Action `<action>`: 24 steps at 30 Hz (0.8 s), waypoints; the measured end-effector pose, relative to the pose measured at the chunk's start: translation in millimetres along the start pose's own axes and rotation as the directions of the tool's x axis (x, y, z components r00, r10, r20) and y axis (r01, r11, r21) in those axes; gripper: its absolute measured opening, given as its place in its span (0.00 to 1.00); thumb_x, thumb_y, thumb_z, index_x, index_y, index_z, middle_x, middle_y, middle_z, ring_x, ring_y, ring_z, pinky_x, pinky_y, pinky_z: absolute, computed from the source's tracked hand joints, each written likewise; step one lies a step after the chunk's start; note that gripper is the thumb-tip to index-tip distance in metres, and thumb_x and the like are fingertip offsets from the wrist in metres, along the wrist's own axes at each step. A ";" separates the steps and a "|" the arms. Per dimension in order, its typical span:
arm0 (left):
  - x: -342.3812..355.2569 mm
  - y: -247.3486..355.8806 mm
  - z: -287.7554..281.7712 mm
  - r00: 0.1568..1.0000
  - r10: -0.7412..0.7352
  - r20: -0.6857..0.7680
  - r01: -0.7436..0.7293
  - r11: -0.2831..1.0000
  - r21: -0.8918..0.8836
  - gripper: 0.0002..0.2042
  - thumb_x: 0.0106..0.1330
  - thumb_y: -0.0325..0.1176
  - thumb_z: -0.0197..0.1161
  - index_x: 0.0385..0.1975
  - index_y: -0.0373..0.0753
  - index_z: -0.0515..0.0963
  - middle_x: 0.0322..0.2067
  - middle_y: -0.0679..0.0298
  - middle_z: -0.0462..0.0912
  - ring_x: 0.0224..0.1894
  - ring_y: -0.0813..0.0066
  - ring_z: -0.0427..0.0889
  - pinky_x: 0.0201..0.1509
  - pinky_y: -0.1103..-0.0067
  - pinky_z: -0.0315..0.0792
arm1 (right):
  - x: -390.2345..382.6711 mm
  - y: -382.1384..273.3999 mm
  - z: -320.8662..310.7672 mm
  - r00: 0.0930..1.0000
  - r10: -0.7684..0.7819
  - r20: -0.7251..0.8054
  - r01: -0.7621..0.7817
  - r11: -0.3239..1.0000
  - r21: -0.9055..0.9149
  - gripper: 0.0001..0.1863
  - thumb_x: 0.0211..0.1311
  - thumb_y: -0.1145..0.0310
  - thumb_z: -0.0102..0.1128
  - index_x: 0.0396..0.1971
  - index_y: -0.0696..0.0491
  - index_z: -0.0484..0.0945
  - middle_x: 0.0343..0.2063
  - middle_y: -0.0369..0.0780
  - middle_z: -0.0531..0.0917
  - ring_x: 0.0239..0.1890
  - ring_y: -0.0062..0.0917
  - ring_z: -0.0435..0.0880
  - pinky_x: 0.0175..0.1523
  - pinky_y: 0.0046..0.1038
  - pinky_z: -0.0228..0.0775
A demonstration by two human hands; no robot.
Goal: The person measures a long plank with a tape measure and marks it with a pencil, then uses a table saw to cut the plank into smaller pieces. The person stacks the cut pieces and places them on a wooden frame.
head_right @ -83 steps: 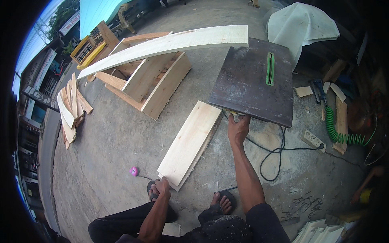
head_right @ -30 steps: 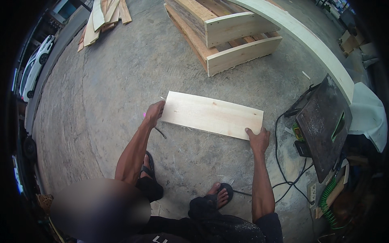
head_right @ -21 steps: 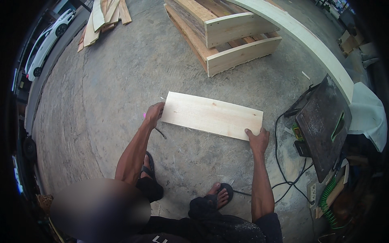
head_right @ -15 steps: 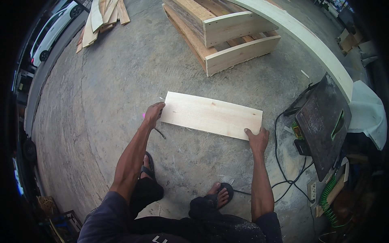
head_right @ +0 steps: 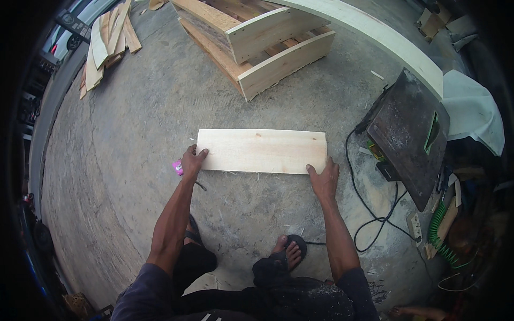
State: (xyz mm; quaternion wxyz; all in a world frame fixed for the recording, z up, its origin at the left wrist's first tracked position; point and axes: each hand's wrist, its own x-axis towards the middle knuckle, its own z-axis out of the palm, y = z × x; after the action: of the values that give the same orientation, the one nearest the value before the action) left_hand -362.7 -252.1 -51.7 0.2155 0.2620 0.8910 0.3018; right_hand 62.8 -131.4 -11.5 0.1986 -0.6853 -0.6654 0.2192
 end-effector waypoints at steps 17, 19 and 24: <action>15.0 37.7 -18.6 0.907 -0.219 0.360 0.269 0.959 -0.095 0.32 0.66 0.45 0.73 0.66 0.36 0.70 0.54 0.59 0.82 0.52 0.64 0.82 0.52 0.67 0.75 | -148.4 107.2 -99.5 0.946 -0.118 0.302 0.144 0.987 -0.066 0.10 0.59 0.71 0.63 0.40 0.56 0.82 0.38 0.45 0.81 0.44 0.41 0.83 0.47 0.41 0.79; 14.8 41.1 -18.0 0.886 -0.265 0.382 0.321 0.943 -0.091 0.34 0.65 0.44 0.73 0.68 0.40 0.67 0.59 0.57 0.79 0.59 0.59 0.77 0.60 0.57 0.69 | -103.3 86.6 -106.1 0.990 -0.024 0.138 0.008 0.994 0.112 0.09 0.62 0.67 0.65 0.39 0.56 0.83 0.34 0.44 0.81 0.39 0.38 0.84 0.44 0.39 0.78; 31.2 29.7 -17.7 0.861 -0.280 0.424 0.344 0.935 -0.082 0.40 0.64 0.42 0.74 0.74 0.48 0.61 0.66 0.58 0.73 0.68 0.54 0.69 0.67 0.44 0.58 | 1.4 51.5 -72.9 0.993 0.100 -0.069 -0.049 0.853 0.520 0.09 0.67 0.66 0.63 0.42 0.54 0.84 0.33 0.43 0.89 0.37 0.29 0.90 0.44 0.31 0.79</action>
State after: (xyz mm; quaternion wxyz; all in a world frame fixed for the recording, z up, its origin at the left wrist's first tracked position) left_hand -386.3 -220.8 -26.6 0.4612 0.1531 0.8313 0.2700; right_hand 146.5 -130.4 19.5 0.3977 -0.6416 -0.5449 0.3650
